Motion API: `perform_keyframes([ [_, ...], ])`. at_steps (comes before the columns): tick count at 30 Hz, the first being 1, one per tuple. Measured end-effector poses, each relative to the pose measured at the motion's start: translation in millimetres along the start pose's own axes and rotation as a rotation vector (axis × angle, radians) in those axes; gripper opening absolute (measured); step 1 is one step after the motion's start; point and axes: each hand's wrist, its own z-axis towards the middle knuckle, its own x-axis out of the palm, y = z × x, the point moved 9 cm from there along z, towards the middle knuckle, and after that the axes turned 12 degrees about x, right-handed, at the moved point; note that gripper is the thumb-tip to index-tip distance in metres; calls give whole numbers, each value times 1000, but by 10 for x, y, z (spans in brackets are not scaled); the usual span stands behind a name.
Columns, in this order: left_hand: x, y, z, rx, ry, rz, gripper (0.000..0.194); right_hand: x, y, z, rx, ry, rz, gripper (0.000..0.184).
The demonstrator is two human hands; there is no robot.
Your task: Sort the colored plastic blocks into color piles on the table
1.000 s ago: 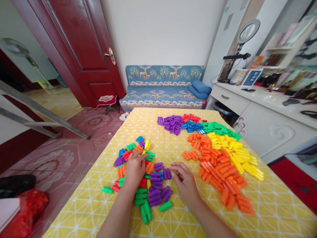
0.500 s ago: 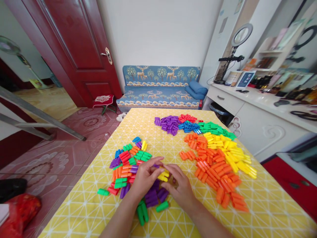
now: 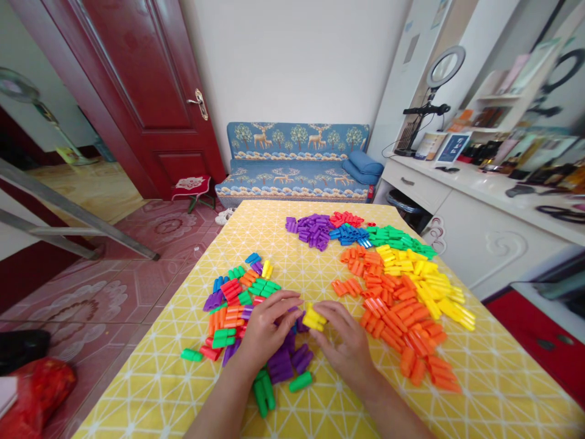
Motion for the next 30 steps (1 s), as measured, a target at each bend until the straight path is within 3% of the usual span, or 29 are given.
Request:
perform_keyframes([
  [3, -204, 132, -31, -35, -68, 146, 19, -784, -334, 69, 165, -380, -103, 32],
  [6, -332, 241, -42, -79, -88, 307, 16, -1668, -851, -96, 435, -756, -176, 44],
  [8, -339, 289, -37, -105, -64, 375, 16, -2090, -1142, -282, 578, -884, -256, 48],
  [10, -301, 329, -36, -136, -20, 404, 16, -2327, -1344, -435, 667, -890, -378, 47],
  [15, -235, 413, -73, -189, 43, 420, 17, -2368, -1740, -663, 854, -694, -508, 50],
  [18, -235, 449, -95, -191, 52, 426, 18, -2346, -1879, -723, 909, -674, -475, 48],
  [21, -229, 460, -102, -186, 56, 423, 19, -2362, -1890, -709, 869, -678, -527, 42],
  [26, -233, 456, -97, -194, 14, 409, 20, -2239, -1541, -576, 621, -759, -580, 38],
  [28, -265, 458, -93, -187, -33, 441, 27, -2008, -1299, -443, 467, -722, -461, 35],
  [30, -266, 484, -90, -182, -37, 488, 37, -1652, -1047, -271, 348, -585, -326, 29],
])
